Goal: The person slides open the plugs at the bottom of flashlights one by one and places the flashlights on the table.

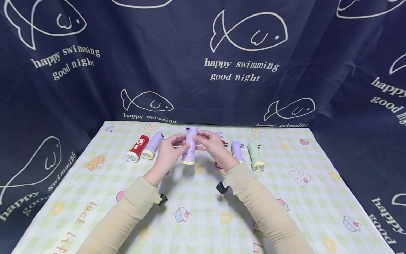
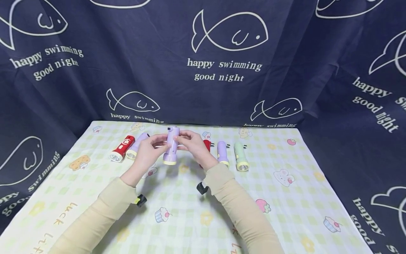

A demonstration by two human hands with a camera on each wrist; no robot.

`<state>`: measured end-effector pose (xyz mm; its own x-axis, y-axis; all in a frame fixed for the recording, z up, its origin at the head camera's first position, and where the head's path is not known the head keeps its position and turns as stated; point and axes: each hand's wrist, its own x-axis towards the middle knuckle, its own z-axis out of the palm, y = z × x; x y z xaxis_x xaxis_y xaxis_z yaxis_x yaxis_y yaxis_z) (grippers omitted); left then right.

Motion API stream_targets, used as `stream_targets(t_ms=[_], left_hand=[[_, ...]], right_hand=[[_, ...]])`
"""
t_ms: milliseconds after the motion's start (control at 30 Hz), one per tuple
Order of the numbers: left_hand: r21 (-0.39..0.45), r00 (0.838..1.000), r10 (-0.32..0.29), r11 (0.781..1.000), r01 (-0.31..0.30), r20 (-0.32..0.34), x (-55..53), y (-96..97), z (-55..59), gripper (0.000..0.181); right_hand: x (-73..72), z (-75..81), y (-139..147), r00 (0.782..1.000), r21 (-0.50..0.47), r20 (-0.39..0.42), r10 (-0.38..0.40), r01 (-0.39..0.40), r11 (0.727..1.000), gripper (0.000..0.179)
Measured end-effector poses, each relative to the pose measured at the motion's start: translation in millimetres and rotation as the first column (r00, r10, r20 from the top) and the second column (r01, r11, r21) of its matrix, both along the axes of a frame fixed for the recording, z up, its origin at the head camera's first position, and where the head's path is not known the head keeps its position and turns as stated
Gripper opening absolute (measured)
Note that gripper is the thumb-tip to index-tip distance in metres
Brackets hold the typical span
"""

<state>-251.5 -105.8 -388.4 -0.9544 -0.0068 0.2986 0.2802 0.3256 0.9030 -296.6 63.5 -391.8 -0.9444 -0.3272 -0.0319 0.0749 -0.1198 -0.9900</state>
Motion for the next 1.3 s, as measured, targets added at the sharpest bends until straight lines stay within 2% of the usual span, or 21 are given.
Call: stream_targets(t_ms=[233, 433, 700, 900, 1033, 1300], left_hand=[[0.047, 1.000, -0.014, 0.999, 0.014, 0.005, -1.2, 4.3, -1.5, 0.036], [0.016, 1.000, 0.023, 1.000, -0.022, -0.011, -2.2, 11.9, -4.4, 0.040], [0.031, 0.997, 0.075, 0.997, -0.075, 0.004, -5.1, 22.8, -7.8, 0.043], [0.041, 0.995, 0.095, 0.995, -0.095, -0.007, -7.5, 28.4, -11.2, 0.042], [0.049, 0.995, 0.098, 0.994, -0.096, -0.026, -9.3, 29.9, -13.8, 0.040], [0.045, 0.996, 0.081, 0.996, -0.080, -0.036, -10.7, 31.2, -14.8, 0.039]], right_hand=[[1.2, 3.0, 2, 0.998, 0.043, -0.047, -0.043, 0.045, 0.998, 0.035], [3.0, 3.6, 3, 0.990, 0.095, -0.096, -0.102, 0.112, 0.989, 0.036], [6.5, 5.6, 3, 0.968, 0.132, -0.200, -0.151, 0.180, 0.975, 0.035], [9.6, 7.3, 4, 0.948, 0.193, -0.261, -0.180, 0.234, 0.953, 0.036], [10.7, 6.9, 6, 0.941, 0.219, -0.280, -0.189, 0.254, 0.942, 0.035], [11.4, 6.0, 8, 0.942, 0.194, -0.278, -0.190, 0.248, 0.949, 0.034]])
